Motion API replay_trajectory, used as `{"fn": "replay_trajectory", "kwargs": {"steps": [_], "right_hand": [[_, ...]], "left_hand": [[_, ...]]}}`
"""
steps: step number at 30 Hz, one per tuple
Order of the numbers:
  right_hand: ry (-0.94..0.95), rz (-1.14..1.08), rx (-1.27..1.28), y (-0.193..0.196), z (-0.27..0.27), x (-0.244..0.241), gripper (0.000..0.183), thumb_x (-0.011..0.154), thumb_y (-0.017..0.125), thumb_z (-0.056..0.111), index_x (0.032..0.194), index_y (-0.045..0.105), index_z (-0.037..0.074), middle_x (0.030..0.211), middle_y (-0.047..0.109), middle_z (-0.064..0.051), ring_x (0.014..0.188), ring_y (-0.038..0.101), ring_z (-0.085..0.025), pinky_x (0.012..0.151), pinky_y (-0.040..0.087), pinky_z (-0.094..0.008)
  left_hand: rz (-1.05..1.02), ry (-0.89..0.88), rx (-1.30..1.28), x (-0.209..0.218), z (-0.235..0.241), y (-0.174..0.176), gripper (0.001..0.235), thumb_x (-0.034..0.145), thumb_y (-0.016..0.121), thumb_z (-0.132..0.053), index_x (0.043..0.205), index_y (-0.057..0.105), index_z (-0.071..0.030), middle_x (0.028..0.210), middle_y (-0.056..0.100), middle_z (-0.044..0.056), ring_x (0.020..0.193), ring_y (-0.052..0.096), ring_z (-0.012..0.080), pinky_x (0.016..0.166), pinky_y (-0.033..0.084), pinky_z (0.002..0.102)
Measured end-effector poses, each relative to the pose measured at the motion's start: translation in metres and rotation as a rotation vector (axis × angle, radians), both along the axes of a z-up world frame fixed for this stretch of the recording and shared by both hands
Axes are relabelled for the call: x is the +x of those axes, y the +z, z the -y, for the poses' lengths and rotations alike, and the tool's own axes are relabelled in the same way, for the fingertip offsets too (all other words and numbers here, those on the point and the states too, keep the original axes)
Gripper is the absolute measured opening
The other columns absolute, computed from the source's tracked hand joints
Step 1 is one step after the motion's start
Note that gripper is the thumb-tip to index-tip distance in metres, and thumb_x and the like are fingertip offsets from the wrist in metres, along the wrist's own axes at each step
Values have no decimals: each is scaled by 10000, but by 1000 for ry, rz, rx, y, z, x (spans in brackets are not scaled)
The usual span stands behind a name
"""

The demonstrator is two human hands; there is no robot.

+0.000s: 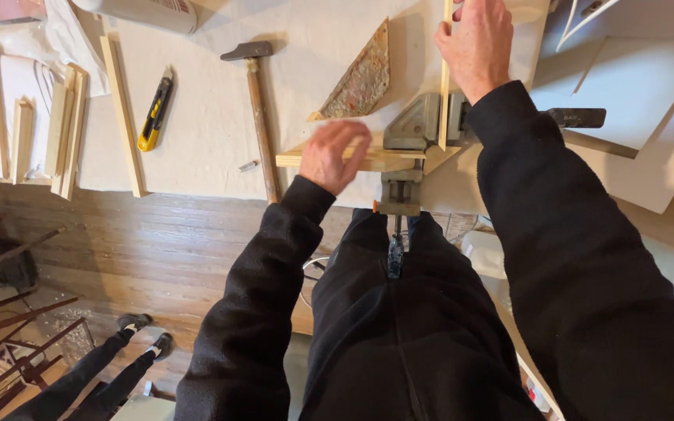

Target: Assembling wooden picture frames by gluing the corners and securing them in a corner clamp.

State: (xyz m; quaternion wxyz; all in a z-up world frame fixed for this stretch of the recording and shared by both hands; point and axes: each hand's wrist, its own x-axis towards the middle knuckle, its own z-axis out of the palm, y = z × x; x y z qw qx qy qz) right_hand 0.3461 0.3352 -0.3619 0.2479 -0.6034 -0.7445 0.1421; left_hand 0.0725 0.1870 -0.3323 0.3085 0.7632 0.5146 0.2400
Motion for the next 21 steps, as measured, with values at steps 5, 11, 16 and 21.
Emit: {"fn": "replay_trajectory", "kwargs": {"steps": [5, 11, 16, 21], "right_hand": [[-15, -24, -48, -14, 4, 5, 333, 877, 805, 41, 1116, 575, 14, 984, 669, -94, 840, 693, -256, 741, 560, -436], [-29, -65, 13, 5, 10, 2, 378, 868, 830, 51, 1146, 578, 1, 1005, 679, -113, 820, 703, -261, 732, 559, -443], [-27, -369, -198, -26, 18, 24, 309, 1002, 823, 100, 1160, 575, 6, 1094, 756, -134, 930, 798, -231, 802, 646, -372], [-62, -507, -416, -7, 16, 24, 534, 990, 764, 61, 1410, 439, -1, 1149, 734, -155, 909, 786, -215, 746, 665, -331]], "left_hand": [[-68, 208, 210, 8, -38, 31, 207, 976, 649, -117, 1182, 671, -105, 1182, 724, 127, 1065, 697, 270, 915, 531, 414], [78, 373, -186, 3, -58, -30, 512, 869, 693, -122, 1365, 573, -79, 1118, 712, 171, 1009, 689, 369, 880, 545, 439], [256, 416, -479, 0, -62, -35, 438, 941, 622, -88, 1377, 630, -118, 1042, 755, 100, 831, 767, 179, 762, 612, 316], [527, 259, -577, 15, -57, -4, 497, 971, 625, -16, 1458, 587, -108, 1005, 696, 59, 829, 688, 104, 738, 587, 269]]}}
